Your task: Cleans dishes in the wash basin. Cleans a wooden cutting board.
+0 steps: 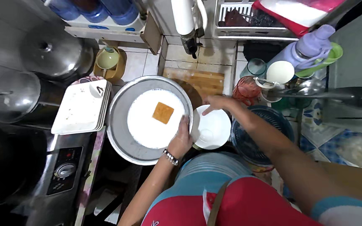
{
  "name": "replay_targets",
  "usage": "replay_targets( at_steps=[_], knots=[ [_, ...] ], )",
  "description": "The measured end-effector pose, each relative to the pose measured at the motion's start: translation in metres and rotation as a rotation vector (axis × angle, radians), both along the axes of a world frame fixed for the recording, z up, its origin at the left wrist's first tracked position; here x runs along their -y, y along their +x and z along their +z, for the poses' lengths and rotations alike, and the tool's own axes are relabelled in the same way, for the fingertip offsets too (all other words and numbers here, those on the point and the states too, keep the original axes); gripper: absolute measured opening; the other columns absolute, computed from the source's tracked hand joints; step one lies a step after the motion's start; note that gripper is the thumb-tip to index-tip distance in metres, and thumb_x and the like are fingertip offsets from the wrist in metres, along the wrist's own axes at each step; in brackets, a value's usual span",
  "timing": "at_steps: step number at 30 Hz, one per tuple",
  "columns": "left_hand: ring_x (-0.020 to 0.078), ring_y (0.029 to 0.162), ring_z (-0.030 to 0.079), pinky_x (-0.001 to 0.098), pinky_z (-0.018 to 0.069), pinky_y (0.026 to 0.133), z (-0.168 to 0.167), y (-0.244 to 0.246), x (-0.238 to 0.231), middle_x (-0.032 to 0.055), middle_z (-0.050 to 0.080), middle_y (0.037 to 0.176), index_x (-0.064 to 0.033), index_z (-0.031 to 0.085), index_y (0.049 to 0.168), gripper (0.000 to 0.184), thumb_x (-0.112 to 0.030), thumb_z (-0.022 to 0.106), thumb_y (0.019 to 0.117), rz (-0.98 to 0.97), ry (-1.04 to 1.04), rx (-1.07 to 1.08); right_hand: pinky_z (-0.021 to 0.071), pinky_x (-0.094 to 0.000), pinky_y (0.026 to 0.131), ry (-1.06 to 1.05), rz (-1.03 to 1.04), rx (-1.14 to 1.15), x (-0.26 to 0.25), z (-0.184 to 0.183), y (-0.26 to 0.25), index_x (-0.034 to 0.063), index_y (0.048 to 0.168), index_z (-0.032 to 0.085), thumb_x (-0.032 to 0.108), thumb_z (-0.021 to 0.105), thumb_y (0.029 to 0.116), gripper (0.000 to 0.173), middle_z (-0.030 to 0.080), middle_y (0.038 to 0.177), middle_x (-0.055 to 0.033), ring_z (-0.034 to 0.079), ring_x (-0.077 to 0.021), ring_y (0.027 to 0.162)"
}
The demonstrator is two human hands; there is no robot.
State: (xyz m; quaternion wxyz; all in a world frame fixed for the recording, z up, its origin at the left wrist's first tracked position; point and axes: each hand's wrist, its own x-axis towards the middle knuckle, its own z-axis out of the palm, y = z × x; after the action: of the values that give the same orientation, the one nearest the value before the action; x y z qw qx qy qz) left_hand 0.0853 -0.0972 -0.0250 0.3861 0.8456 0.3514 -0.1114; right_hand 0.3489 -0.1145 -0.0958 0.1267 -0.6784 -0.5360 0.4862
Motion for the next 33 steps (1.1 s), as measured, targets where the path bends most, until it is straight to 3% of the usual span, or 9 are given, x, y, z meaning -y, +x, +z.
replay_targets(
  at_steps=[3,6,8,10,15,21,24,30,33],
  knots=[
    [0.0358,0.124,0.063,0.048,0.0501,0.105,0.027,-0.002,0.012,0.0225,0.047,0.154,-0.0027,0.02,0.161,0.065,-0.009,0.049,0.1034,-0.001,0.007,-0.304,0.0489,-0.0669,0.096,-0.006,-0.181,0.158,-0.017,0.035,0.02,-0.0078,0.111,0.07,0.04,0.071,0.0966,0.05,0.069,0.109,-0.0288,0.066,-0.0452,0.107],
    [0.041,0.12,0.065,0.0535,0.0493,0.103,0.034,-0.013,0.019,0.0243,0.056,0.144,-0.0032,0.031,0.159,0.056,-0.016,0.047,0.1061,0.046,0.027,-0.371,0.0422,-0.0642,0.108,-0.109,-0.223,0.36,-0.025,0.047,0.028,-0.0135,0.125,0.061,0.023,0.058,0.106,0.041,0.059,0.132,-0.0336,0.055,-0.0486,0.13],
    [0.0409,0.122,0.064,0.0536,0.0487,0.104,0.034,-0.019,0.018,0.0233,0.059,0.142,-0.0048,0.037,0.157,0.053,-0.012,0.046,0.1055,0.044,0.032,-0.401,0.0399,-0.0632,0.111,-0.258,-0.202,0.406,-0.022,0.047,0.021,-0.013,0.132,0.058,0.008,0.052,0.1045,0.035,0.055,0.141,-0.0322,0.05,-0.0472,0.136],
    [0.0409,0.121,0.064,0.0544,0.0493,0.103,0.031,-0.026,0.017,0.023,0.062,0.137,-0.006,0.041,0.154,0.051,-0.008,0.047,0.1035,0.041,0.042,-0.406,0.0409,-0.0644,0.108,-0.37,-0.23,0.421,-0.017,0.04,0.011,-0.0121,0.134,0.057,0.007,0.051,0.1043,0.036,0.054,0.143,-0.0315,0.05,-0.0467,0.136],
    [0.0409,0.121,0.063,0.0548,0.0484,0.103,0.032,-0.03,0.016,0.0234,0.062,0.136,-0.0059,0.045,0.152,0.05,-0.012,0.051,0.103,0.041,0.039,-0.398,0.0423,-0.0642,0.107,-0.468,-0.256,0.454,-0.017,0.012,0.016,-0.0112,0.131,0.059,0.011,0.054,0.1029,0.036,0.055,0.142,-0.0294,0.051,-0.0447,0.136],
    [0.039,0.124,0.062,0.0553,0.0465,0.105,0.031,-0.029,0.013,0.0224,0.062,0.136,-0.0053,0.044,0.152,0.05,-0.016,0.05,0.1036,0.028,0.015,-0.408,0.0423,-0.0584,0.109,-0.515,-0.468,0.207,-0.018,0.019,0.023,-0.0141,0.137,0.051,0.008,0.05,0.1046,0.04,0.049,0.146,-0.032,0.05,-0.0431,0.137],
    [0.0385,0.122,0.063,0.0551,0.0477,0.104,0.029,-0.029,0.013,0.0217,0.063,0.135,-0.0063,0.045,0.152,0.049,-0.016,0.049,0.1038,0.026,0.035,-0.393,0.0442,-0.0627,0.106,-0.44,-0.724,0.048,-0.011,0.005,0.022,-0.0108,0.14,0.05,0.013,0.053,0.1031,0.044,0.046,0.148,-0.0322,0.049,-0.0456,0.136],
    [0.0387,0.122,0.063,0.0544,0.0479,0.104,0.026,-0.03,0.014,0.0216,0.062,0.137,-0.006,0.043,0.153,0.05,-0.014,0.049,0.1037,0.002,0.05,-0.351,0.0417,-0.06,0.11,-0.309,-0.845,0.139,-0.02,0.005,0.037,-0.012,0.137,0.052,0.025,0.058,0.1032,0.051,0.052,0.143,-0.0322,0.051,-0.0437,0.135],
    [0.0382,0.122,0.063,0.0543,0.048,0.104,0.026,-0.028,0.014,0.0218,0.062,0.136,-0.0057,0.043,0.153,0.05,-0.015,0.049,0.104,-0.01,0.06,-0.355,0.038,-0.0601,0.113,-0.165,-0.868,0.197,-0.03,0.021,0.053,-0.0139,0.141,0.048,0.018,0.056,0.1038,0.05,0.046,0.147,-0.035,0.046,-0.0458,0.139]
  ],
)
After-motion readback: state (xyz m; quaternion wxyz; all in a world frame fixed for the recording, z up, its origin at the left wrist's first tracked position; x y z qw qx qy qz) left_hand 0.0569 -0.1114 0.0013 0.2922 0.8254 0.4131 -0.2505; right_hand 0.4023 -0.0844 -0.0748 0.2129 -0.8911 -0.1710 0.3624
